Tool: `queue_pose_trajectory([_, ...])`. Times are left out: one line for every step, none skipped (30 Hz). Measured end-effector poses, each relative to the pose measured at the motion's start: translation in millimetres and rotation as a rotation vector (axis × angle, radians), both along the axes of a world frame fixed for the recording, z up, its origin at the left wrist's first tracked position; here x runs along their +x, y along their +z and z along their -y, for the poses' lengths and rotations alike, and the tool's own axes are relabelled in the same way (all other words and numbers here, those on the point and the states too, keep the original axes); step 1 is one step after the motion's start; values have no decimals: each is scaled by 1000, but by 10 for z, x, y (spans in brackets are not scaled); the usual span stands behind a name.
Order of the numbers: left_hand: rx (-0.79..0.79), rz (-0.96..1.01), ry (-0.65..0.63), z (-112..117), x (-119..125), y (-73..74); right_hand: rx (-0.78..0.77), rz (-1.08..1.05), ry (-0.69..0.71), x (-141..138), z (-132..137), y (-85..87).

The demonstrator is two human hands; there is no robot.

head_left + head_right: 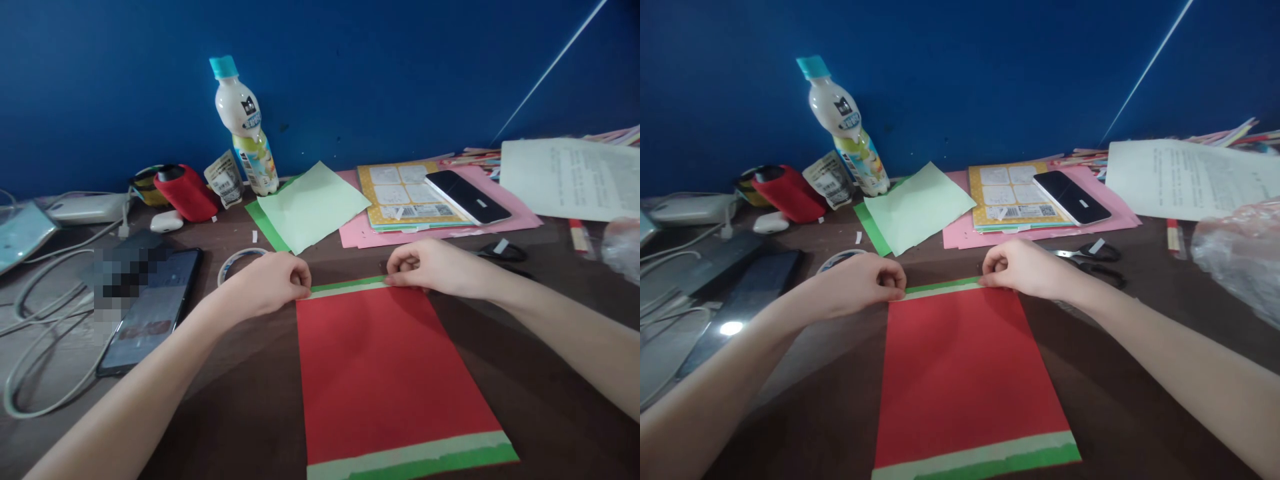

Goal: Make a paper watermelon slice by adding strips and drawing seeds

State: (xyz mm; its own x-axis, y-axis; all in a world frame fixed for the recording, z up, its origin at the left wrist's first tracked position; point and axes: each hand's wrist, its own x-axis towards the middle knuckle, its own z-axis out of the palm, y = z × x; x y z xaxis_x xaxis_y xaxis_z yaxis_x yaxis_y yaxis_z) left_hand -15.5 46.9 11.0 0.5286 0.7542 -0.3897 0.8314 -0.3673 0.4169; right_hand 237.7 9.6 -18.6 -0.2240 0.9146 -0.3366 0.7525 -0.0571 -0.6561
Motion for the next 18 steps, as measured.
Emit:
queue_pose_trajectory([1, -3, 5, 2, -1, -4, 1, 0, 0, 1, 1, 1])
queue_pose_trajectory([1, -5, 11, 4, -1, -8, 2, 0, 0, 2, 1, 3])
queue_pose_trajectory([-1, -7, 17, 7, -2, -12, 4, 0, -2, 3, 0, 4])
queue_pose_trajectory([-2, -8, 22, 10, -2, -15, 2, -1, -1, 4, -1, 6])
queue_pose_trajectory([-3, -10, 27, 14, -2, -17, 1, -2, -1, 4, -1, 8])
queue_pose_trajectory([-3, -14, 30, 18, -2, -18, -2, -3, 1, 4, -2, 10])
queue_pose_trajectory([0, -19, 33, 22, -1, -18, -4, -3, 2, 4, -3, 11])
queue_pose_trajectory([3, -24, 34, 25, 0, -18, -5, -1, 4, 4, -3, 12])
queue_pose_trajectory([6, -29, 35, 27, 0, -16, -6, 2, 6, 4, -3, 11])
queue_pose_trajectory([9, -35, 36, 29, 1, -14, -6, 4, 7, 3, -3, 9])
queue_pose_trajectory([10, -40, 35, 29, 1, -11, -6, 7, 9, 3, -2, 6])
queue_pose_trajectory([10, -44, 32, 30, 1, -8, -6, 10, 11, 2, -1, 3])
queue_pose_trajectory([9, -46, 28, 29, 0, -4, -4, 13, 11, 0, 0, 1])
queue_pose_trajectory([8, -48, 23, 29, -2, 0, -2, 16, 11, -1, 1, 0])
queue_pose_trajectory([9, -49, 20, 29, -3, 3, -1, 18, 11, -4, 3, 0])
queue_pose_trajectory([9, -50, 16, 30, -4, 6, 0, 22, 9, -6, 5, 2])
queue_pose_trajectory([12, -52, 16, 31, -5, 7, 1, 26, 7, -9, 6, 5])
queue_pose_trajectory([13, -53, 16, 33, -5, 8, 3, 29, 5, -12, 7, 9])
